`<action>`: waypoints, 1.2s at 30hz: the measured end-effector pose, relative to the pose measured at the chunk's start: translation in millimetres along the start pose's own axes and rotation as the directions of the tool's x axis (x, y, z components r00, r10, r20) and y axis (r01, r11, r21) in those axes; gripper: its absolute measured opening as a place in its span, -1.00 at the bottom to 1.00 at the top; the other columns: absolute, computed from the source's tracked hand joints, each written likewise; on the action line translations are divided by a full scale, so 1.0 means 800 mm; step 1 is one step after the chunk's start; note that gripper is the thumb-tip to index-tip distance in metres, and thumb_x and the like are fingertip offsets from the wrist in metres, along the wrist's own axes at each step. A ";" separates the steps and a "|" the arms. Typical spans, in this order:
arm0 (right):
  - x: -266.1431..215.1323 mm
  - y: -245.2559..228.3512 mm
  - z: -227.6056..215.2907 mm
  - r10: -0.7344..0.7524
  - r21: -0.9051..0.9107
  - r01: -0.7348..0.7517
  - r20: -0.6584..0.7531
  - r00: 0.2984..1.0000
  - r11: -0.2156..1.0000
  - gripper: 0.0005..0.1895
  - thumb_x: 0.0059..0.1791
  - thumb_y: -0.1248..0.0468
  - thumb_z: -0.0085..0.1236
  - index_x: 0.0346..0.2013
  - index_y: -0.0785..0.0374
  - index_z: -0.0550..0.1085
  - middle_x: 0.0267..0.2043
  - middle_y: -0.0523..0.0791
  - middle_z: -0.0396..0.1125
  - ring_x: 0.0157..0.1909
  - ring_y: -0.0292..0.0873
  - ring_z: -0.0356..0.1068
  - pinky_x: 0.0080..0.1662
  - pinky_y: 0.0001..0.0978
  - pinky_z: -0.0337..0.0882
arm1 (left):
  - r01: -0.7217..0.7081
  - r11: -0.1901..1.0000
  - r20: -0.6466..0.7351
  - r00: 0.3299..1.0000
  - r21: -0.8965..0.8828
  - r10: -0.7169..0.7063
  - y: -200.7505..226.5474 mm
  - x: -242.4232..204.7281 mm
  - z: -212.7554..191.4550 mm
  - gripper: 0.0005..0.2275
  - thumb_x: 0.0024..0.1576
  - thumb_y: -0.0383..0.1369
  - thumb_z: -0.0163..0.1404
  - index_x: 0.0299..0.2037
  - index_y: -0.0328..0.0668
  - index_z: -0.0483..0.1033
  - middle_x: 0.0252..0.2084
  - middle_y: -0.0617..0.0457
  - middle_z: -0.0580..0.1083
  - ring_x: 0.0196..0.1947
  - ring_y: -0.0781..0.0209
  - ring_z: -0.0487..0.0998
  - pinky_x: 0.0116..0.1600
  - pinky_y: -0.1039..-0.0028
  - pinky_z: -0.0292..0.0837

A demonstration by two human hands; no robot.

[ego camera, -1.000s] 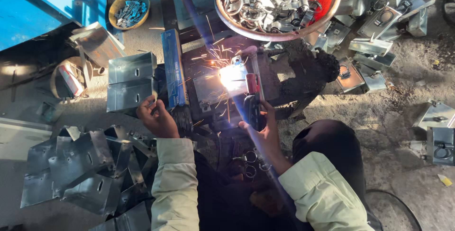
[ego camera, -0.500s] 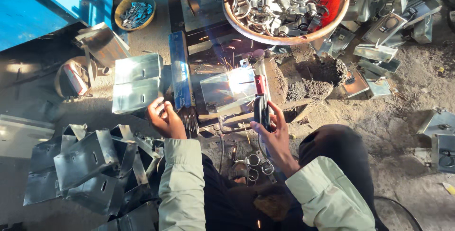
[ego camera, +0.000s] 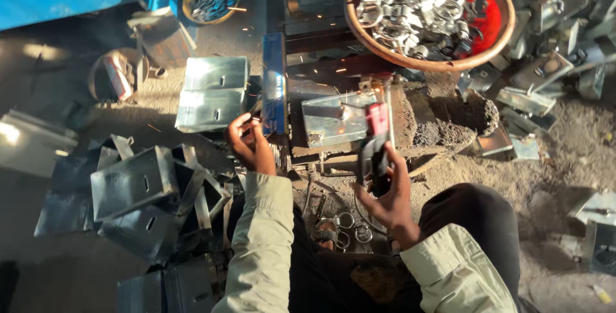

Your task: The person welds metal components together to fabricate small boxes, using a hammer to fit pieces and a welding torch to join the metal edges.

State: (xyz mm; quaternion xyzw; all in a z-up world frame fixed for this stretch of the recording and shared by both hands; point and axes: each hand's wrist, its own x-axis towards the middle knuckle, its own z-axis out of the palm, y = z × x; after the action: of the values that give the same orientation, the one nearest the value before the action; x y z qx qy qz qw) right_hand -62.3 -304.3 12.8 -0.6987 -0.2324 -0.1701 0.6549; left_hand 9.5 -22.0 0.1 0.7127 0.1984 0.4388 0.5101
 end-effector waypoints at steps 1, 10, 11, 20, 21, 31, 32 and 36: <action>0.000 -0.001 0.001 -0.054 -0.164 0.063 0.057 0.997 0.984 0.00 -0.13 0.18 0.44 0.47 0.14 0.05 0.10 0.04 0.24 -0.03 -0.04 0.46 -0.10 -0.26 0.61 | -0.013 0.999 -0.004 1.000 -0.041 0.013 0.003 -0.001 0.001 -0.82 0.17 -0.50 0.04 -0.04 -0.19 0.51 0.01 0.07 0.43 -0.11 0.31 0.53 -0.17 0.55 0.50; -0.009 -0.001 0.010 -0.164 -0.594 0.358 0.355 0.920 0.720 -0.06 -0.14 0.22 0.43 0.46 -0.11 0.17 0.08 0.04 0.23 -0.12 0.01 0.43 -0.21 -0.24 0.57 | 0.007 1.000 -0.059 0.998 -0.015 -0.008 0.009 0.001 0.003 -0.87 0.21 -0.48 0.08 -0.06 -0.18 0.52 -0.01 0.04 0.42 -0.14 0.27 0.49 -0.20 0.52 0.46; -0.008 0.000 0.011 -0.134 -0.603 0.339 0.358 0.924 0.722 -0.08 -0.13 0.23 0.44 0.46 -0.10 0.18 0.09 0.04 0.23 -0.13 -0.01 0.44 -0.24 -0.25 0.57 | 0.005 0.999 -0.067 0.998 -0.041 -0.008 0.007 0.002 0.004 -0.87 0.21 -0.48 0.07 -0.06 -0.17 0.51 0.00 0.04 0.42 -0.14 0.27 0.50 -0.19 0.51 0.46; -0.004 -0.005 0.013 -0.075 -0.627 0.305 0.366 0.928 0.716 -0.10 -0.13 0.25 0.44 0.44 -0.05 0.21 0.12 0.06 0.20 -0.05 0.00 0.41 -0.18 -0.20 0.58 | 0.073 0.995 -0.057 0.995 -0.066 -0.077 0.009 0.003 0.003 -0.86 0.22 -0.46 0.05 -0.04 -0.18 0.52 0.02 0.02 0.42 -0.10 0.20 0.55 -0.12 0.39 0.48; -0.002 -0.006 0.014 -0.090 -0.632 0.315 0.362 0.928 0.708 -0.09 -0.15 0.24 0.45 0.44 -0.06 0.22 0.11 0.05 0.20 -0.04 0.01 0.42 -0.17 -0.19 0.58 | 0.080 0.994 -0.058 0.995 -0.077 -0.084 0.011 0.005 0.003 -0.86 0.22 -0.44 0.05 -0.04 -0.17 0.52 0.02 0.03 0.41 -0.10 0.21 0.55 -0.12 0.39 0.48; 0.000 -0.004 0.012 0.044 -0.596 0.163 0.318 0.947 0.786 -0.11 -0.17 0.31 0.47 0.40 -0.08 0.27 0.18 0.04 0.19 -0.03 0.01 0.43 -0.15 -0.24 0.56 | 0.155 0.987 -0.062 0.986 -0.039 -0.157 0.015 0.008 -0.002 -0.84 0.20 -0.35 0.05 -0.05 -0.12 0.54 0.00 0.05 0.42 -0.08 0.22 0.54 -0.07 0.34 0.46; -0.002 -0.003 0.012 0.045 -0.597 0.153 0.303 0.952 0.787 -0.11 -0.18 0.30 0.48 0.40 -0.09 0.28 0.18 0.03 0.19 -0.07 0.00 0.42 -0.14 -0.22 0.55 | 0.151 0.987 -0.061 0.986 -0.045 -0.154 0.014 0.008 -0.004 -0.83 0.19 -0.35 0.05 -0.05 -0.13 0.54 -0.01 0.05 0.42 -0.08 0.22 0.54 -0.07 0.34 0.45; -0.004 -0.003 0.013 0.018 -0.638 0.159 0.263 0.965 0.753 -0.06 -0.24 0.27 0.52 0.39 -0.06 0.29 0.19 0.06 0.17 -0.08 0.07 0.42 -0.10 -0.16 0.52 | 0.132 0.991 -0.054 0.990 -0.032 -0.133 0.005 0.009 -0.006 -0.83 0.21 -0.34 0.05 -0.04 -0.14 0.53 0.01 0.04 0.42 -0.09 0.22 0.53 -0.08 0.34 0.43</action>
State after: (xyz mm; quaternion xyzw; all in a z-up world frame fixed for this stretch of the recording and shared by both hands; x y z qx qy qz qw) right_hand -67.1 -294.5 11.7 -0.8896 -0.2661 -0.1749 0.3275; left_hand 8.4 -15.7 7.1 0.6779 0.2534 0.4267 0.5423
